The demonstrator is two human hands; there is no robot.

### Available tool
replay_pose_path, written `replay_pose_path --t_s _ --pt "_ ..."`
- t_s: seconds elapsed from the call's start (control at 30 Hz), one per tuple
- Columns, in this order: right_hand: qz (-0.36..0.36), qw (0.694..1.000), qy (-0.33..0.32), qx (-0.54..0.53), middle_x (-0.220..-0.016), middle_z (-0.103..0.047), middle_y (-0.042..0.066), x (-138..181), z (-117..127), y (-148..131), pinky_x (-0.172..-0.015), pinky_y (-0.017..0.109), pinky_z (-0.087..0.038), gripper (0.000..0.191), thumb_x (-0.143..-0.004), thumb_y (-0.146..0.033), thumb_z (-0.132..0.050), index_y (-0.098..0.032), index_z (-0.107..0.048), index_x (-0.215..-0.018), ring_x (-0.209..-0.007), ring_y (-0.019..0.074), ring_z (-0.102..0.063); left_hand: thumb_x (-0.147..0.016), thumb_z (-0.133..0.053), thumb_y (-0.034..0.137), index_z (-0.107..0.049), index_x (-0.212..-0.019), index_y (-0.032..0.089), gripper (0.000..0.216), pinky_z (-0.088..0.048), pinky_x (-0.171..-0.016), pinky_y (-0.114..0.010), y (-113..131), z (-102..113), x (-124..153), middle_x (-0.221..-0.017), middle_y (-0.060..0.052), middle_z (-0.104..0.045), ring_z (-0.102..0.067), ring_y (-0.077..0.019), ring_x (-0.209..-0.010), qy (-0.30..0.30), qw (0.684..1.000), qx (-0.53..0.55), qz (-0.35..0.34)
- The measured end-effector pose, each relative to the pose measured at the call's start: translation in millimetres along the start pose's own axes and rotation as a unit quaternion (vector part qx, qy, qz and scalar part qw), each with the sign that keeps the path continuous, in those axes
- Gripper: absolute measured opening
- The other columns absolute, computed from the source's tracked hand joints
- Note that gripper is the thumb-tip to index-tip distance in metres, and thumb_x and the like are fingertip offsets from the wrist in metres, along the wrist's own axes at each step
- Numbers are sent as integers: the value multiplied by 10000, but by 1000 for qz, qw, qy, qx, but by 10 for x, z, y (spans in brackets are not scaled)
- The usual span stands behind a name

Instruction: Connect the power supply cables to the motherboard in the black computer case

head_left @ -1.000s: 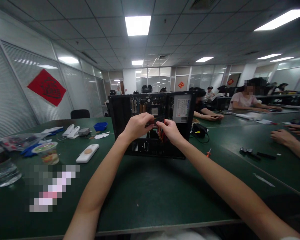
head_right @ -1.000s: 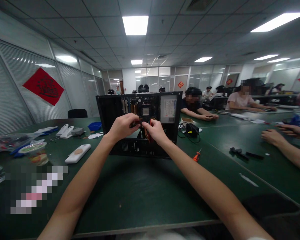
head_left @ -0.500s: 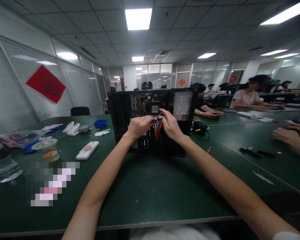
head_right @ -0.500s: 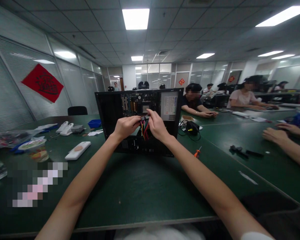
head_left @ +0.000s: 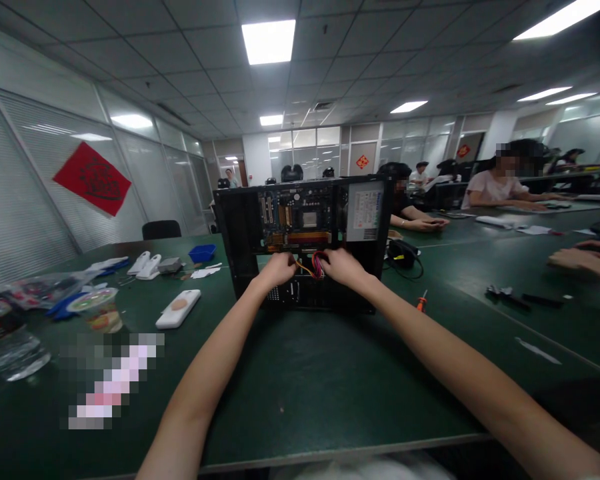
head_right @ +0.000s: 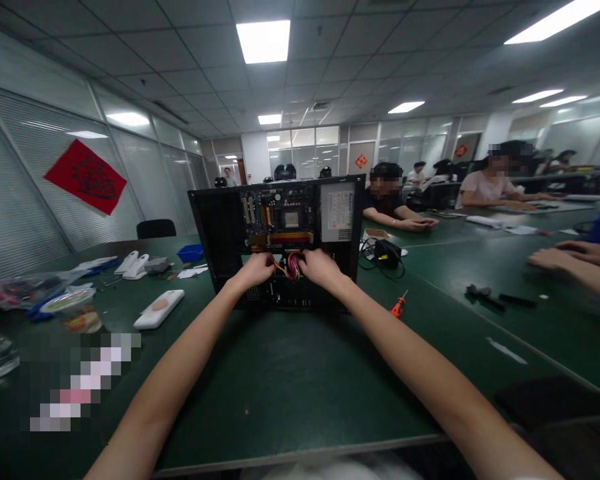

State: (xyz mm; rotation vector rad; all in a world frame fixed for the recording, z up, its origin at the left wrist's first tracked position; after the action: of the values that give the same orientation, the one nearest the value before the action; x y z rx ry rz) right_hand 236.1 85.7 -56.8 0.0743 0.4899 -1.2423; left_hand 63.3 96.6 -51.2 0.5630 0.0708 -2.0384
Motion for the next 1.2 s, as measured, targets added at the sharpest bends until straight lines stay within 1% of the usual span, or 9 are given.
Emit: replay_pose_path --t_s 0.13,0.23,0.33,0.47,0.57,0.73,0.9,1.1,1.2 --pt "13 1000 -14 -21 -1063 -725 168 13 -6 -40 -843 300 -477 382 -991 -371 -421 -142 -702 -1112 -982 257 -682 -877 -562 278 -728 -784 123 245 -488 -675 -308 -32 1 -20 -832 -146 -737 -694 -268 -814 -52 998 -30 27" --pt "30 999 -19 -34 -1069 -732 145 44 11 -66 -843 272 -470 358 -992 -346 -425 -155 -709 -1097 -1001 240 -677 -880 -583 295 -740 -842 125 235 -491 -673 -294 18 10 18 -868 -145 -745 -697 -258 -830 -86 994 -40 50" --pt "49 998 -23 -38 -1084 -732 133 94 29 -77 -853 267 -463 336 -988 -318 -433 -165 -705 -1114 -1000 234 -675 -875 -591 267 -741 -889 127 205 -497 -681 -281 146 31 83 -905 -140 -746 -700 -248 -846 -97 993 -51 34" --pt "67 997 -26 -34 -1113 -726 124 105 71 -82 -866 253 -454 369 -1007 -297 -387 -172 -682 -1190 -1003 211 -670 -877 -584 250 -751 -935 149 203 -513 -730 -313 256 202 118 -935 -142 -742 -700 -268 -880 -19 996 -89 20" --pt "38 999 -1 22 -1170 -709 122 -12 125 -52 -887 262 -456 402 -1020 -327 -359 -192 -637 -1277 -1048 210 -662 -926 -543 301 -755 -1005 188 253 -521 -781 -344 234 337 82 -967 -138 -742 -697 -275 -915 32 995 -93 24" --pt "-27 995 -14 90 -1066 -720 207 -275 62 10 -839 325 -493 390 -972 -364 -455 -114 -732 -1089 -985 278 -686 -985 -441 293 -738 -1058 198 321 -522 -769 -351 124 366 -10 -1008 -140 -738 -696 -280 -925 45 993 -108 32" --pt "-1 995 -14 95 -1072 -717 170 -270 4 21 -878 354 -490 348 -941 -353 -489 -168 -734 -1104 -1021 290 -666 -986 -452 287 -724 -1086 201 302 -514 -764 -327 134 147 -145 -1038 -127 -731 -694 -271 -945 -4 990 -140 -33" --pt "30 995 12 93 -1342 -574 149 -188 54 7 -930 317 -462 346 -934 -332 -489 -164 -723 -1126 -1132 263 -603 -960 -489 246 -738 -1070 172 282 -519 -786 -362 224 43 -400 -1073 -146 -716 -673 -305 -1015 -27 973 -192 -127" --pt "51 995 9 90 -1284 -596 150 -201 34 -24 -924 308 -457 316 -923 -296 -501 -146 -737 -1071 -1102 255 -607 -966 -463 228 -753 -1053 165 309 -516 -808 -376 256 10 -445 -1054 -153 -715 -671 -301 -995 -39 970 -191 -147"
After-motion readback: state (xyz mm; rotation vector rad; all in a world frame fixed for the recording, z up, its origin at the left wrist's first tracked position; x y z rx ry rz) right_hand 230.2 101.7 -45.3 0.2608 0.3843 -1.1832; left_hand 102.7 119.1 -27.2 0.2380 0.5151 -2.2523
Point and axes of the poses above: each hand's wrist, its own x-axis away from the middle knuckle, its own z-axis out of the back of the hand, y = z × x, the point moved 6 cm from there along -x, towards the middle knuckle
